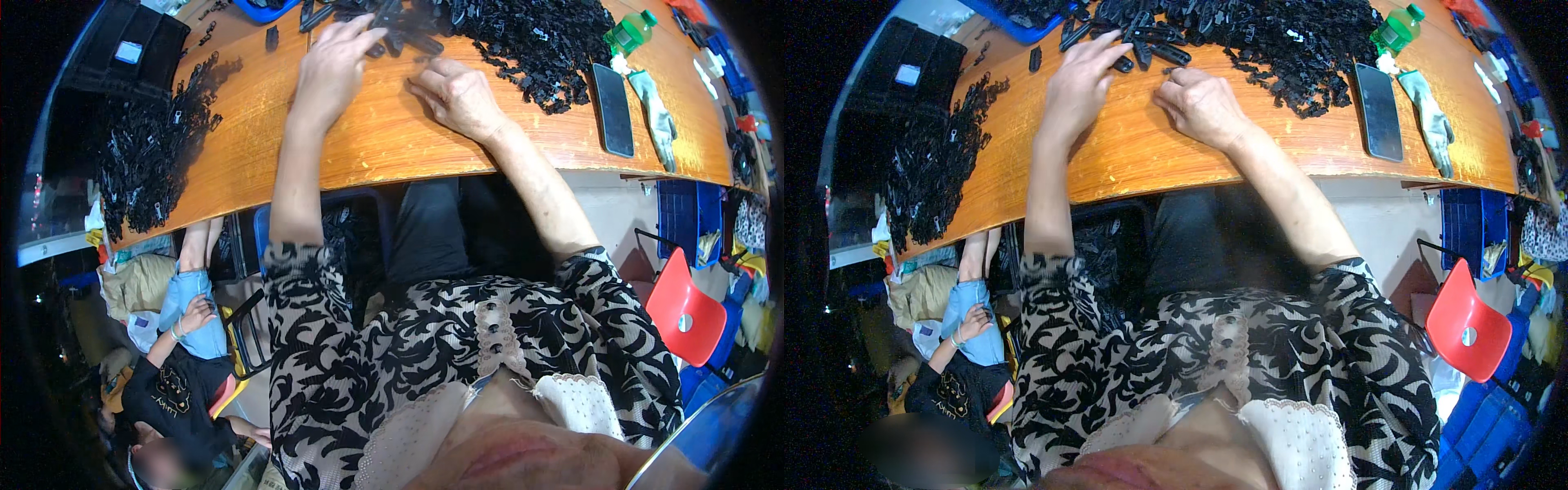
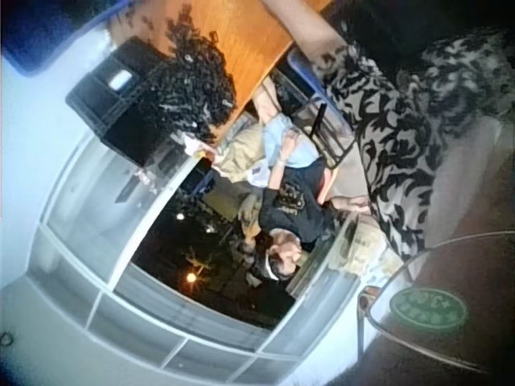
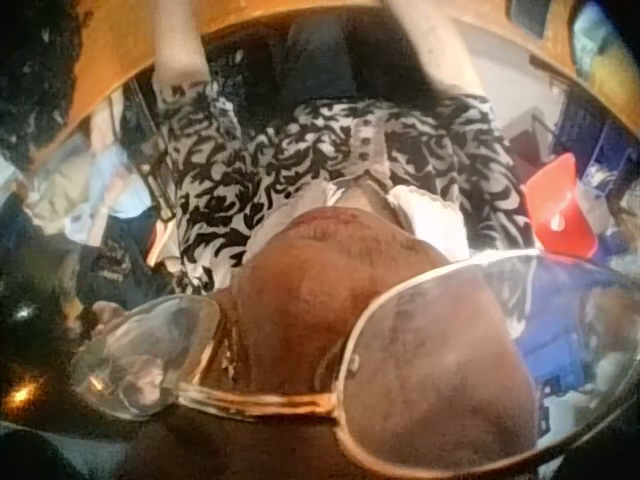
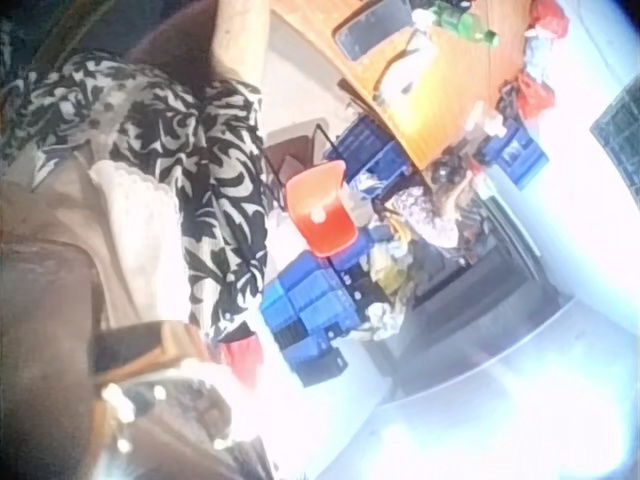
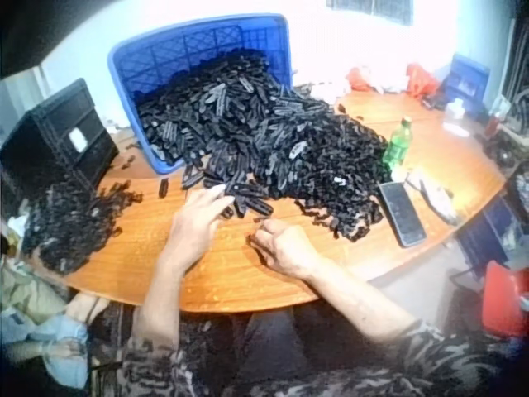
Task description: Inspecting and sorting small black plastic components at a workstation.
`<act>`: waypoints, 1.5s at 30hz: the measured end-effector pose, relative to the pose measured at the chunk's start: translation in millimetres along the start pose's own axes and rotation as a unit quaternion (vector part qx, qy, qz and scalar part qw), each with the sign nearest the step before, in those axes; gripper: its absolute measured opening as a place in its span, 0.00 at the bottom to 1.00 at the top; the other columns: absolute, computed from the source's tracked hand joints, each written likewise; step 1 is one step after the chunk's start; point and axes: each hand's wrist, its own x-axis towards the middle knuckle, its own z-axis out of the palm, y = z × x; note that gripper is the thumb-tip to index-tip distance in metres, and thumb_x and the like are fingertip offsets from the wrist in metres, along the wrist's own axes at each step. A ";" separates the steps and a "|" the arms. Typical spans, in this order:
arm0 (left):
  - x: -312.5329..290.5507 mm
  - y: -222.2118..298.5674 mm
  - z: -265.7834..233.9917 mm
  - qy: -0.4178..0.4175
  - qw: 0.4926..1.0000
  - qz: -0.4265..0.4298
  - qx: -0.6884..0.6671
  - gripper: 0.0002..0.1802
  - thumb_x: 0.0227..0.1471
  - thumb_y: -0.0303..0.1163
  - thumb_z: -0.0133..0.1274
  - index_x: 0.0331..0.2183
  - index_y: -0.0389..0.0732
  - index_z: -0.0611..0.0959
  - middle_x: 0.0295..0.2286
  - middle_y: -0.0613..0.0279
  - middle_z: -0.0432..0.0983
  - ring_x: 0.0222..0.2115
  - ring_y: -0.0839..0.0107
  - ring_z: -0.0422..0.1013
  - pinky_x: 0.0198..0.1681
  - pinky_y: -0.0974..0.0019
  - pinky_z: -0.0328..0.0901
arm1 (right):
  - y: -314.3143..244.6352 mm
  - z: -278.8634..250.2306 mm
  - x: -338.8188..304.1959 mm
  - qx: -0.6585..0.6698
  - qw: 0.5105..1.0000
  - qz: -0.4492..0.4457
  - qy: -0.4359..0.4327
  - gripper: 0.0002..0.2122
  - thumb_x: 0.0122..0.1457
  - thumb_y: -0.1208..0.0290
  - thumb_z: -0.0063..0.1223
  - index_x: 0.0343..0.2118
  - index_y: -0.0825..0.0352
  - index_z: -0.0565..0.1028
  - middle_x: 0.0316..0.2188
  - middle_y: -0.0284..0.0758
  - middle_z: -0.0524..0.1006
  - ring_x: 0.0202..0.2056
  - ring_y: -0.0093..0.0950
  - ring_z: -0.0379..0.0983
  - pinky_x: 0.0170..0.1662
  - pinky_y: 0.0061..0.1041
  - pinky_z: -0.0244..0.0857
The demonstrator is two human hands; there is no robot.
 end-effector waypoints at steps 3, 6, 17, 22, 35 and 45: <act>9.0 -15.1 33.5 -0.074 0.995 0.017 0.063 0.22 0.51 0.26 0.58 0.50 0.44 0.82 0.51 0.54 0.76 0.50 0.52 0.71 0.56 0.54 0.64 | -0.1 -3.5 2.4 0.006 0.999 -0.016 0.035 0.06 0.51 0.75 0.61 0.33 0.64 0.80 0.27 0.37 0.76 0.32 0.38 0.76 0.33 0.36 0.71; 10.9 -7.1 36.0 -0.058 0.989 -0.114 -0.076 0.20 0.52 0.24 0.57 0.49 0.42 0.82 0.49 0.55 0.78 0.48 0.58 0.74 0.53 0.58 0.68 | 5.5 -5.5 6.1 0.028 0.992 -0.010 0.124 0.06 0.49 0.78 0.61 0.32 0.65 0.80 0.28 0.37 0.78 0.33 0.37 0.77 0.34 0.34 0.72; 7.1 27.5 33.0 -0.073 0.585 -0.204 -0.782 0.20 0.61 0.29 0.50 0.52 0.29 0.74 0.51 0.44 0.73 0.54 0.62 0.71 0.59 0.57 0.66 | 0.8 -8.5 9.2 0.064 0.950 -0.021 0.306 0.10 0.45 0.81 0.66 0.31 0.65 0.77 0.30 0.36 0.79 0.31 0.33 0.77 0.34 0.28 0.72; 6.7 33.7 36.3 -0.099 0.590 -0.200 -0.776 0.18 0.61 0.30 0.53 0.50 0.34 0.78 0.47 0.54 0.77 0.50 0.67 0.74 0.57 0.60 0.69 | 2.3 -10.4 12.9 0.036 0.947 -0.053 0.314 0.11 0.45 0.82 0.66 0.32 0.65 0.77 0.30 0.36 0.79 0.30 0.32 0.77 0.33 0.27 0.72; 5.0 37.4 39.4 -0.095 0.587 -0.216 -0.774 0.17 0.60 0.31 0.55 0.50 0.37 0.79 0.45 0.61 0.78 0.46 0.72 0.74 0.51 0.65 0.71 | 3.4 -9.6 12.7 -0.007 0.951 -0.078 0.298 0.11 0.43 0.81 0.65 0.31 0.66 0.77 0.29 0.36 0.77 0.28 0.33 0.75 0.31 0.29 0.70; 5.1 38.6 32.4 -0.055 0.604 -0.267 -0.749 0.17 0.60 0.29 0.54 0.49 0.31 0.77 0.43 0.56 0.78 0.43 0.72 0.76 0.48 0.68 0.72 | -11.1 -9.8 10.6 -0.111 0.973 -0.084 0.184 0.16 0.45 0.73 0.62 0.40 0.66 0.78 0.40 0.36 0.78 0.32 0.32 0.75 0.32 0.27 0.72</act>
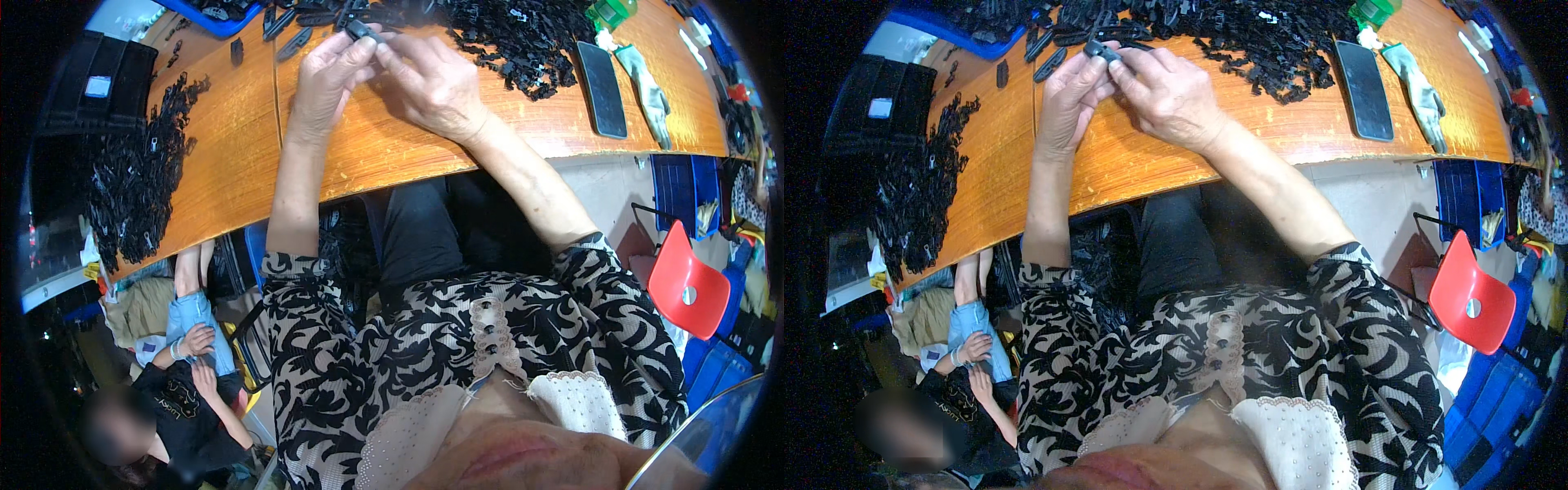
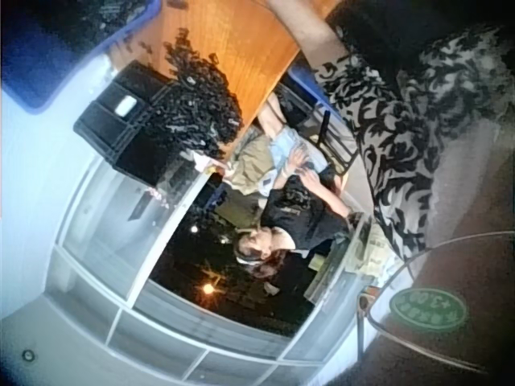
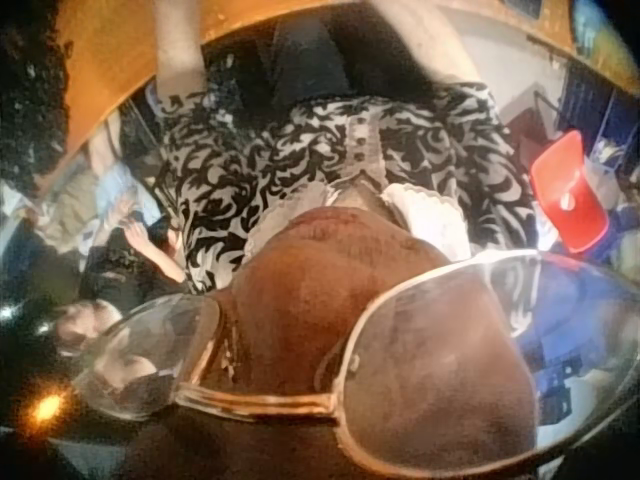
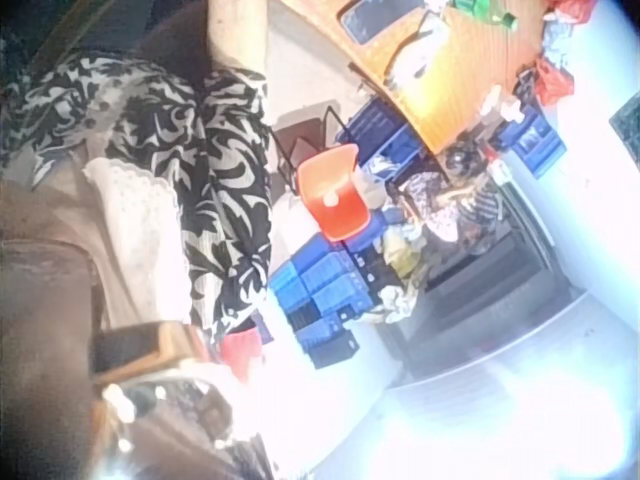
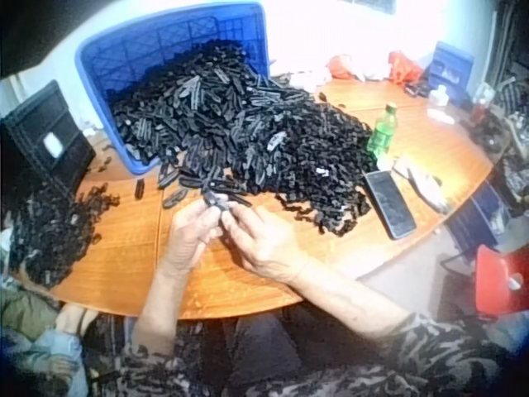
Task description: Inspecting and sorting small black plastic components at a workstation.
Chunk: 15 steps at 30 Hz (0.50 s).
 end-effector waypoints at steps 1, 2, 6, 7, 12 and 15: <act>-1.0 -0.6 -2.1 0.023 0.999 0.009 0.030 0.17 0.60 0.29 0.55 0.48 0.30 0.78 0.42 0.57 0.79 0.42 0.73 0.76 0.47 0.69 0.73 | -3.8 2.4 -2.0 -0.020 0.999 -0.003 -0.037 0.18 0.45 0.73 0.61 0.42 0.66 0.78 0.43 0.36 0.77 0.35 0.31 0.75 0.33 0.27 0.73; -1.9 -1.3 -5.1 0.022 0.999 0.007 0.029 0.17 0.60 0.29 0.55 0.48 0.30 0.78 0.42 0.57 0.79 0.42 0.73 0.76 0.47 0.69 0.73 | -7.6 5.7 -4.2 -0.039 0.996 -0.005 -0.075 0.19 0.45 0.73 0.61 0.44 0.66 0.78 0.46 0.36 0.76 0.37 0.30 0.75 0.33 0.27 0.73; -0.2 3.6 -11.5 0.096 0.994 0.001 0.047 0.13 0.57 0.31 0.57 0.40 0.31 0.82 0.36 0.57 0.80 0.34 0.71 0.77 0.42 0.69 0.72 | -6.6 11.7 -1.9 0.046 0.995 0.016 -0.086 0.23 0.45 0.74 0.61 0.48 0.58 0.78 0.44 0.32 0.76 0.40 0.31 0.74 0.34 0.28 0.73; -0.4 7.8 -9.6 0.110 0.993 0.015 0.028 0.13 0.57 0.31 0.56 0.40 0.31 0.81 0.35 0.56 0.80 0.34 0.70 0.78 0.41 0.68 0.72 | -0.2 9.5 -0.9 0.074 0.994 0.042 -0.073 0.24 0.45 0.74 0.61 0.49 0.54 0.78 0.41 0.31 0.76 0.39 0.31 0.74 0.34 0.30 0.74; 11.5 18.9 -49.1 0.275 0.947 0.150 0.077 0.15 0.54 0.32 0.57 0.38 0.28 0.80 0.32 0.55 0.77 0.34 0.67 0.76 0.42 0.66 0.72 | 29.9 8.5 -11.0 -0.028 0.987 0.156 -0.013 0.15 0.46 0.77 0.58 0.39 0.57 0.81 0.36 0.32 0.78 0.38 0.33 0.76 0.35 0.34 0.74; 24.4 20.3 -90.5 0.331 0.875 0.204 0.289 0.17 0.50 0.33 0.61 0.41 0.33 0.81 0.33 0.56 0.76 0.37 0.63 0.76 0.44 0.63 0.71 | 23.7 10.9 -13.8 -0.031 0.981 0.165 -0.097 0.10 0.50 0.77 0.56 0.36 0.60 0.81 0.37 0.33 0.78 0.40 0.35 0.75 0.37 0.36 0.74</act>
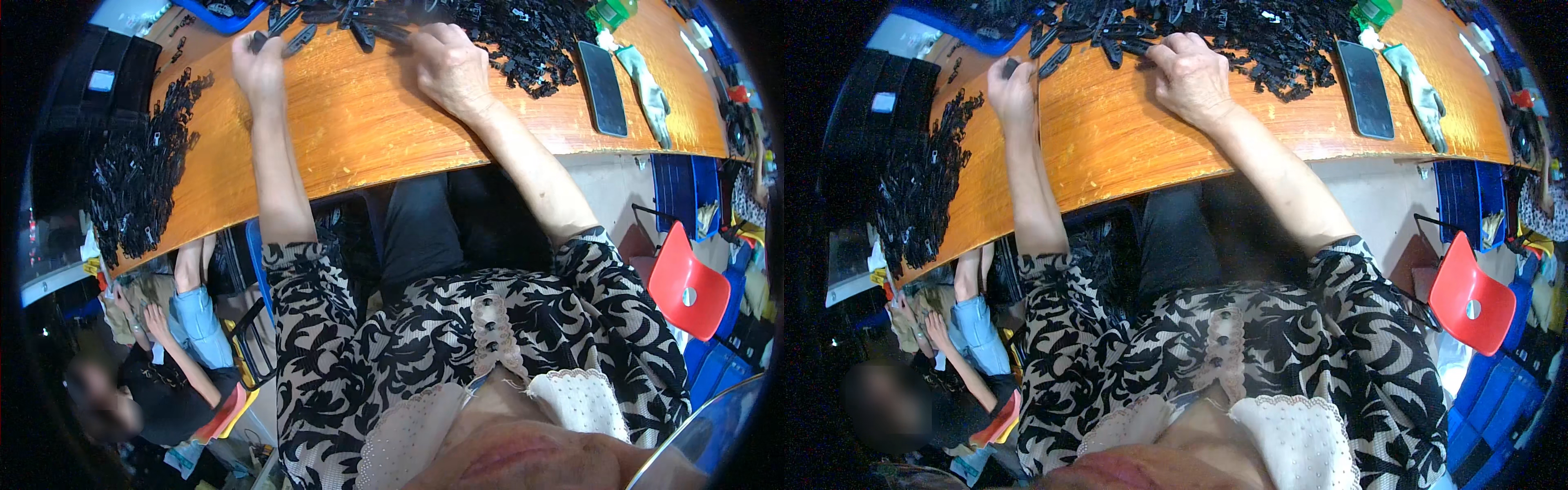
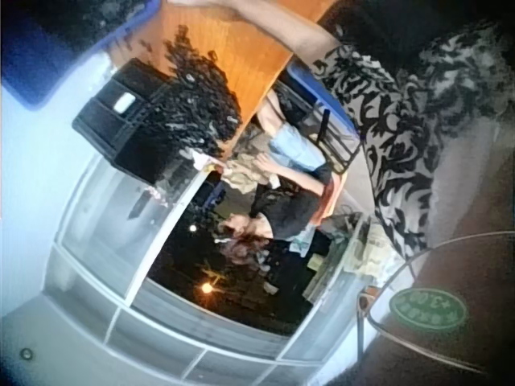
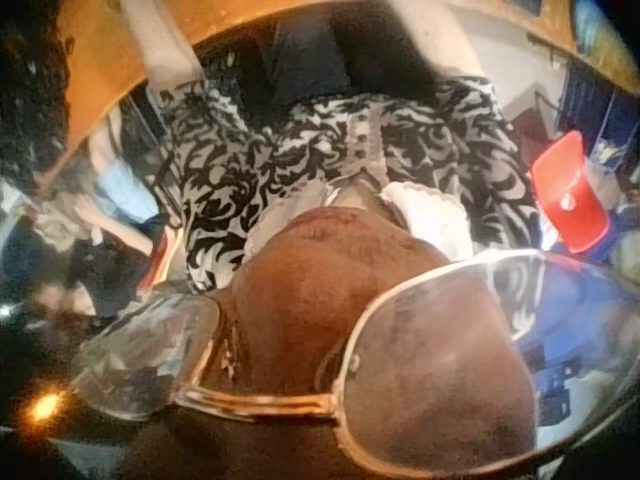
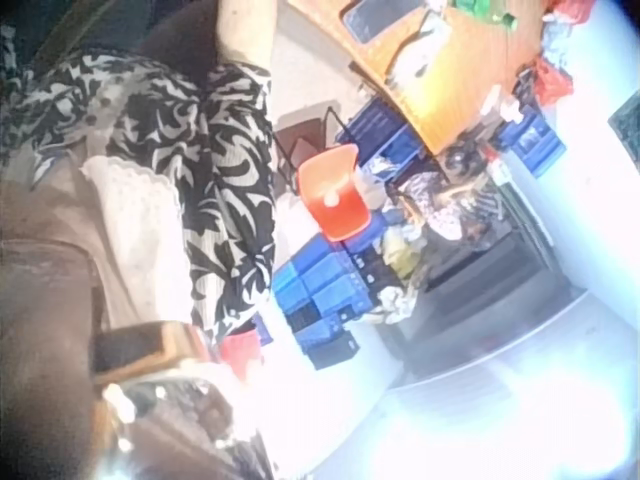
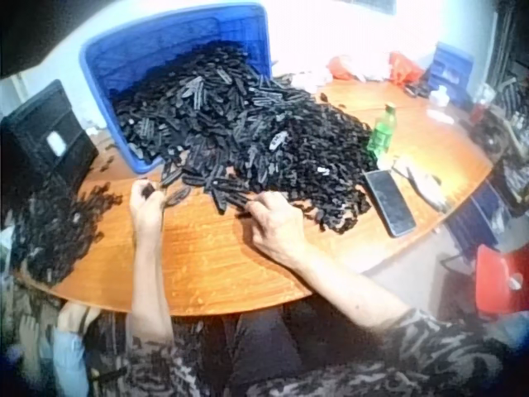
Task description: Inspecting and sorting small black plastic components at a workstation.
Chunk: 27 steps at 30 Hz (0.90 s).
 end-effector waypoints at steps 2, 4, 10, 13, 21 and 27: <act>9.3 -0.4 2.6 -0.013 0.979 0.073 0.191 0.18 0.48 0.33 0.62 0.42 0.37 0.82 0.36 0.55 0.76 0.39 0.61 0.75 0.46 0.61 0.70 | -1.6 3.2 2.1 -0.005 1.000 -0.003 -0.011 0.10 0.49 0.76 0.57 0.36 0.58 0.81 0.37 0.33 0.78 0.39 0.35 0.75 0.38 0.36 0.73; 15.7 -2.4 0.5 -0.048 0.910 0.136 0.388 0.21 0.46 0.35 0.63 0.45 0.46 0.84 0.43 0.53 0.76 0.46 0.58 0.73 0.50 0.57 0.67 | -6.9 6.7 4.2 -0.002 1.000 -0.008 -0.018 0.09 0.49 0.74 0.59 0.35 0.57 0.81 0.38 0.32 0.77 0.39 0.35 0.75 0.38 0.36 0.73; -10.4 17.0 15.4 -0.138 0.916 -0.040 0.375 0.21 0.50 0.39 0.63 0.45 0.42 0.84 0.32 0.55 0.84 0.32 0.59 0.78 0.44 0.62 0.69 | 0.7 4.2 -1.8 -0.008 0.996 -0.040 -0.075 0.06 0.49 0.69 0.63 0.32 0.58 0.83 0.33 0.33 0.78 0.37 0.34 0.74 0.39 0.35 0.71; -20.3 17.9 17.8 -0.211 0.959 -0.182 -0.045 0.19 0.55 0.35 0.58 0.44 0.32 0.82 0.42 0.51 0.81 0.37 0.69 0.76 0.42 0.69 0.68 | -4.3 -1.1 -3.5 0.029 0.998 -0.044 -0.030 0.06 0.49 0.71 0.64 0.31 0.60 0.82 0.31 0.33 0.78 0.35 0.35 0.76 0.36 0.34 0.72; -44.1 37.2 37.6 -0.369 0.827 -0.226 -0.358 0.18 0.58 0.27 0.52 0.48 0.29 0.77 0.48 0.48 0.76 0.40 0.73 0.73 0.43 0.70 0.69 | -12.9 -6.2 6.7 0.169 0.974 -0.037 0.144 0.10 0.47 0.77 0.67 0.32 0.65 0.77 0.28 0.35 0.77 0.30 0.35 0.75 0.32 0.31 0.70; -53.4 40.5 45.4 -0.397 0.830 -0.224 -0.321 0.18 0.55 0.29 0.56 0.48 0.36 0.78 0.40 0.61 0.79 0.38 0.75 0.75 0.43 0.67 0.72 | -10.5 -6.1 10.3 0.159 0.963 -0.089 0.198 0.12 0.47 0.81 0.66 0.35 0.65 0.77 0.31 0.37 0.77 0.32 0.35 0.76 0.33 0.29 0.70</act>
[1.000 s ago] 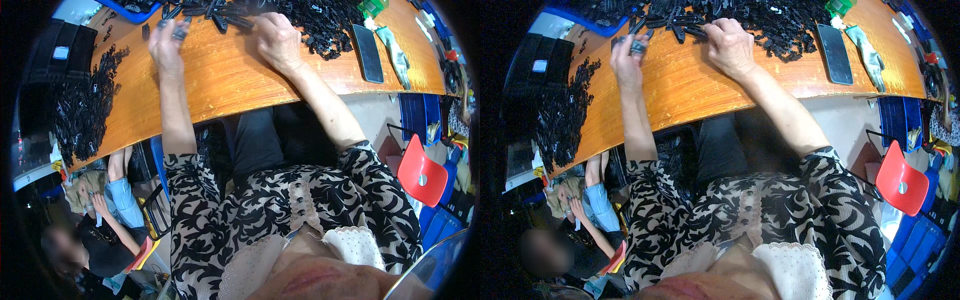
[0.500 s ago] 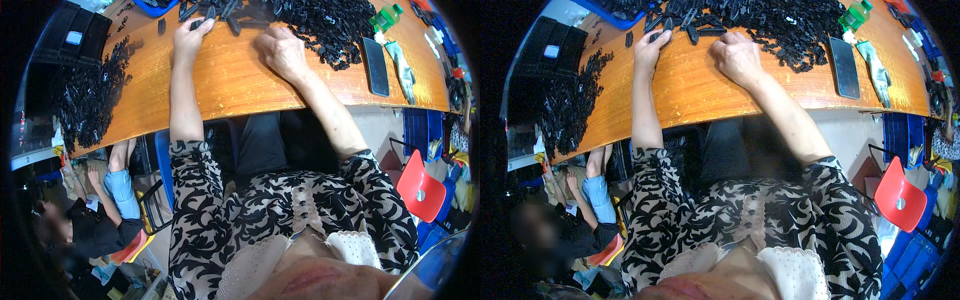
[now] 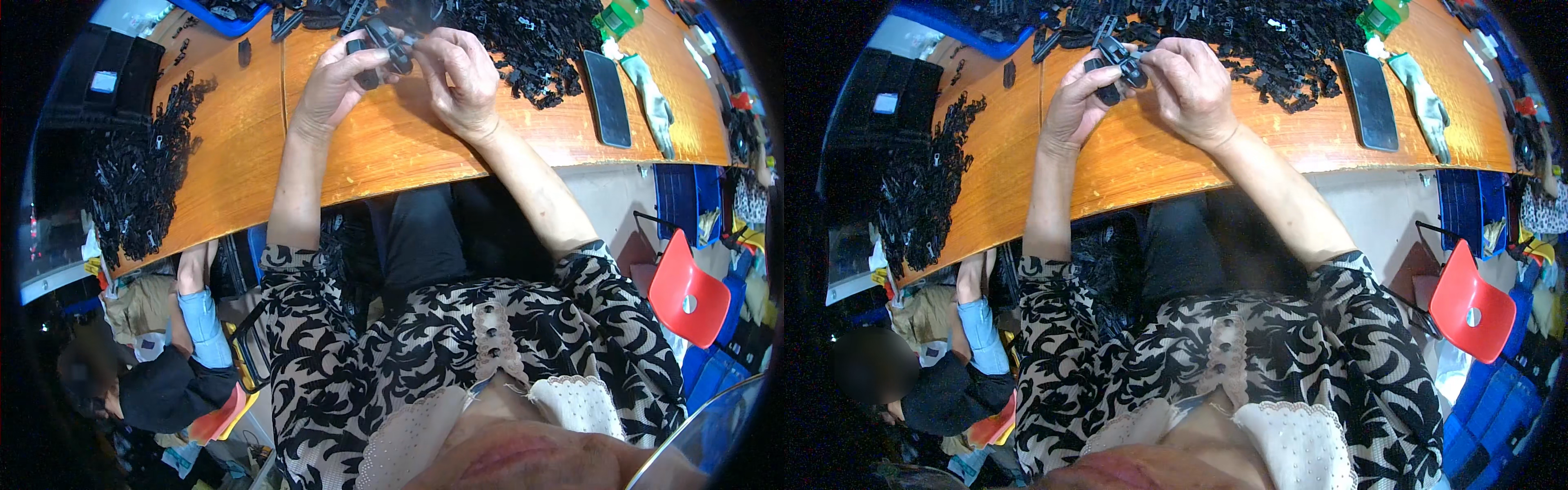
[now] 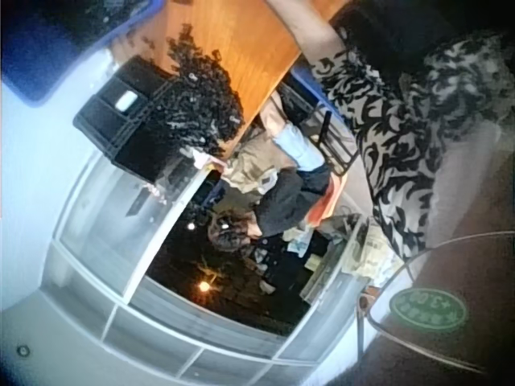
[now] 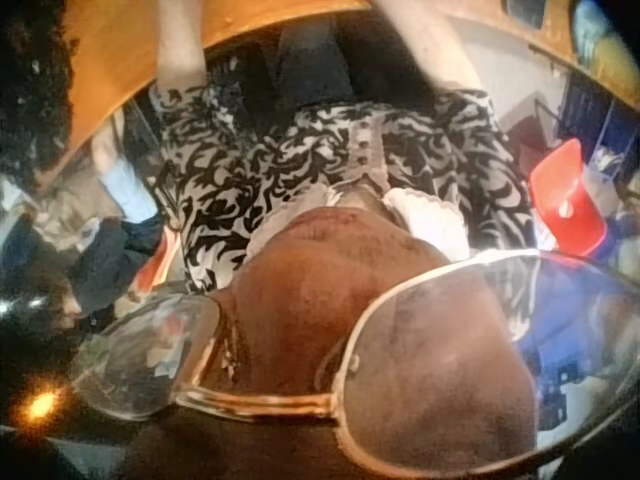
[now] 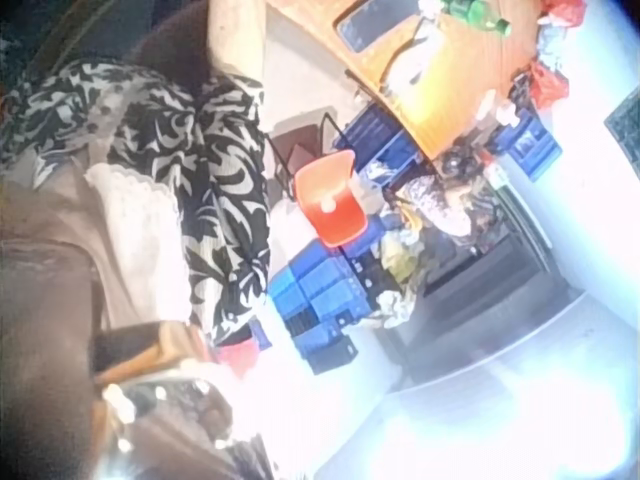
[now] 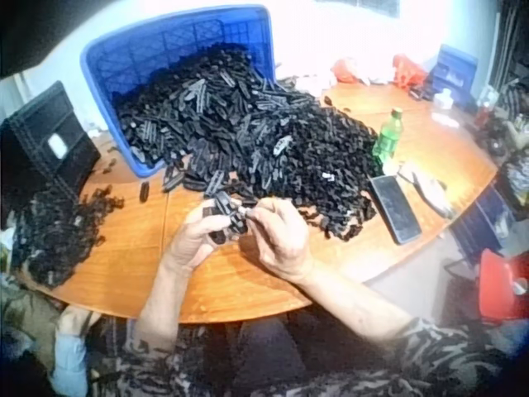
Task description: Inspecting and sorting small black plastic components at a workstation.
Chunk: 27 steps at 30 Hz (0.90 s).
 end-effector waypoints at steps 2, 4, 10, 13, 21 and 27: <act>0.1 -2.0 3.2 0.005 1.000 0.002 0.008 0.19 0.55 0.30 0.56 0.48 0.35 0.78 0.39 0.61 0.79 0.38 0.75 0.75 0.43 0.67 0.72 | -0.3 -0.6 0.0 0.003 1.000 -0.012 0.008 0.12 0.46 0.82 0.65 0.35 0.65 0.77 0.31 0.37 0.77 0.31 0.34 0.76 0.33 0.29 0.71; 0.1 -3.3 4.0 0.010 1.000 0.004 0.017 0.19 0.55 0.30 0.56 0.49 0.35 0.77 0.39 0.61 0.79 0.38 0.75 0.75 0.43 0.67 0.73 | -0.2 -0.3 0.1 0.000 1.000 -0.017 0.012 0.12 0.46 0.82 0.65 0.35 0.65 0.77 0.31 0.37 0.77 0.31 0.34 0.76 0.33 0.29 0.71; 1.5 -11.0 4.5 0.006 0.999 -0.020 0.042 0.21 0.55 0.30 0.58 0.50 0.34 0.77 0.39 0.63 0.79 0.39 0.75 0.75 0.43 0.67 0.74 | 1.6 -0.3 -0.1 -0.020 0.999 -0.035 0.006 0.13 0.45 0.80 0.66 0.35 0.65 0.78 0.30 0.36 0.77 0.29 0.33 0.75 0.31 0.28 0.70; 1.5 -13.8 2.0 0.016 0.999 -0.013 0.047 0.21 0.55 0.30 0.58 0.50 0.34 0.77 0.38 0.64 0.79 0.39 0.75 0.75 0.42 0.68 0.74 | 0.2 -2.1 -1.9 -0.031 0.999 -0.040 -0.013 0.12 0.45 0.78 0.66 0.35 0.65 0.78 0.29 0.36 0.76 0.28 0.33 0.75 0.30 0.28 0.70; -0.4 -6.2 4.9 0.043 0.998 0.013 0.039 0.14 0.58 0.31 0.56 0.45 0.35 0.80 0.37 0.64 0.78 0.37 0.76 0.75 0.41 0.71 0.71 | -13.2 -4.5 3.4 -0.097 0.985 -0.070 -0.125 0.16 0.45 0.70 0.63 0.40 0.65 0.79 0.36 0.35 0.77 0.33 0.32 0.74 0.33 0.29 0.72; 0.4 -1.4 -2.1 0.151 0.976 0.019 0.159 0.13 0.56 0.38 0.58 0.36 0.38 0.83 0.27 0.69 0.78 0.24 0.82 0.69 0.26 0.78 0.62 | -18.2 9.3 -8.9 -0.122 0.967 -0.068 -0.213 0.21 0.47 0.71 0.59 0.47 0.64 0.77 0.39 0.33 0.76 0.38 0.31 0.73 0.35 0.29 0.72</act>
